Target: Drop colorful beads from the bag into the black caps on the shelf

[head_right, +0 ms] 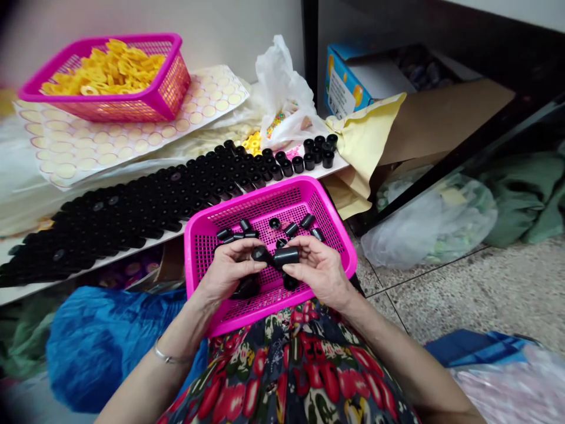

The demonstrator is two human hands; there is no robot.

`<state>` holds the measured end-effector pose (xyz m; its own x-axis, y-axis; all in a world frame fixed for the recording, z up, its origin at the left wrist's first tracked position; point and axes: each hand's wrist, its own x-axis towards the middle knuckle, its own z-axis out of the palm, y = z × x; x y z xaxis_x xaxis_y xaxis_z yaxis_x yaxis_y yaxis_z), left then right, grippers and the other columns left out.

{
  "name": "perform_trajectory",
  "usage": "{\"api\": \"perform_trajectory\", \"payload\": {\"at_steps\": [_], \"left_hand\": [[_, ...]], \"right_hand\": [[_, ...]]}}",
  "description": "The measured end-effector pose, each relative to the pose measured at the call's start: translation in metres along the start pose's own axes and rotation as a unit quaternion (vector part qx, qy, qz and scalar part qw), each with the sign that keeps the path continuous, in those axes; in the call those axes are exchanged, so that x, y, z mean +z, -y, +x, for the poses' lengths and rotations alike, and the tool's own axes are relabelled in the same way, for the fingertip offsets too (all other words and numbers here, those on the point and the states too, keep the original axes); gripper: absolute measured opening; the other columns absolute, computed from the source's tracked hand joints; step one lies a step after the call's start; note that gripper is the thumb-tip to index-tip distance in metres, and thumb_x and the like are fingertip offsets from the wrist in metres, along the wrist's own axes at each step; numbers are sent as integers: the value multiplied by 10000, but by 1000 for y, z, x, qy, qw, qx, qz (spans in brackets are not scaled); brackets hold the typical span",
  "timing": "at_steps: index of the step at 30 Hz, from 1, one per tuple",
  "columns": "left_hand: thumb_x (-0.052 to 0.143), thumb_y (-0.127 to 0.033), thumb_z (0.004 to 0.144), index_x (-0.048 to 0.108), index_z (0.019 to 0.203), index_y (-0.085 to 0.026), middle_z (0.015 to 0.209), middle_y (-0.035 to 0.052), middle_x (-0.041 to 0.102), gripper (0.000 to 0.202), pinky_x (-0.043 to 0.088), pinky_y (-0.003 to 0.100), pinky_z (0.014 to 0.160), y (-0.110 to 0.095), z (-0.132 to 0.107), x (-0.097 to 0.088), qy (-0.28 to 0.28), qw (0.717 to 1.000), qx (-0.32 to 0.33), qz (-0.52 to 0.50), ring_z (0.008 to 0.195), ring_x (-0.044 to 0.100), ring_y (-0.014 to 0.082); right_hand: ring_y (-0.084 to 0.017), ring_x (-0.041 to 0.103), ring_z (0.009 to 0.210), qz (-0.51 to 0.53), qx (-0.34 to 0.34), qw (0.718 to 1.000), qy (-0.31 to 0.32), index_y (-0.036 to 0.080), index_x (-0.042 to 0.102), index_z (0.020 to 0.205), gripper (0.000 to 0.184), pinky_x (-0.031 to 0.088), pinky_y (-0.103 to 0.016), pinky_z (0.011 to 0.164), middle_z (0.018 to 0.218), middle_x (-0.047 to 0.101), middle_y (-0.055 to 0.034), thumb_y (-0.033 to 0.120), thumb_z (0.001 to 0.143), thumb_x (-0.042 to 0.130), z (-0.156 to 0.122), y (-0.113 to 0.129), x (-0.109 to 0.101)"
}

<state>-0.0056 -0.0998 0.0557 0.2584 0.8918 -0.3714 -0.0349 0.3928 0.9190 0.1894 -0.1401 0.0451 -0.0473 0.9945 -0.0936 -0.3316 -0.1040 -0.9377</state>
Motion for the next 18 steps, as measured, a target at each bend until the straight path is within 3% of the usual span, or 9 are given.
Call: {"api": "perform_trajectory", "payload": {"at_steps": [5,8,12,18], "left_hand": [[782,-224,613,716,826,-162,704,-14,627,231,419,208,586,-2,-3,7,2,976,81,204,611,520,96],[725,-230,675,708,895,-168,661,-30,617,229,399,204,567,-1,-3,10,30,968,69,238,580,506,95],[711,-200,655,702,850,-155,645,-32,610,201,388,207,564,0,-1,11,41,953,70,291,587,515,107],[679,-232,683,706,792,-169,682,-19,639,129,406,227,609,-1,2,9,76,924,91,363,646,563,133]], "right_hand": [[-156,657,846,9,9,1000,6,245,677,987,361,568,-320,787,934,703,-15,230,646,794,7,-1,0],[-151,658,834,31,33,999,-2,242,688,992,367,565,-313,778,916,708,-11,226,642,799,11,-5,1],[-134,663,790,47,52,997,-13,246,701,969,344,563,-305,781,867,716,2,216,641,801,13,-13,0],[-146,666,809,-24,35,999,1,257,704,1005,352,563,-324,805,889,718,-1,218,665,782,11,-18,-6]]}}
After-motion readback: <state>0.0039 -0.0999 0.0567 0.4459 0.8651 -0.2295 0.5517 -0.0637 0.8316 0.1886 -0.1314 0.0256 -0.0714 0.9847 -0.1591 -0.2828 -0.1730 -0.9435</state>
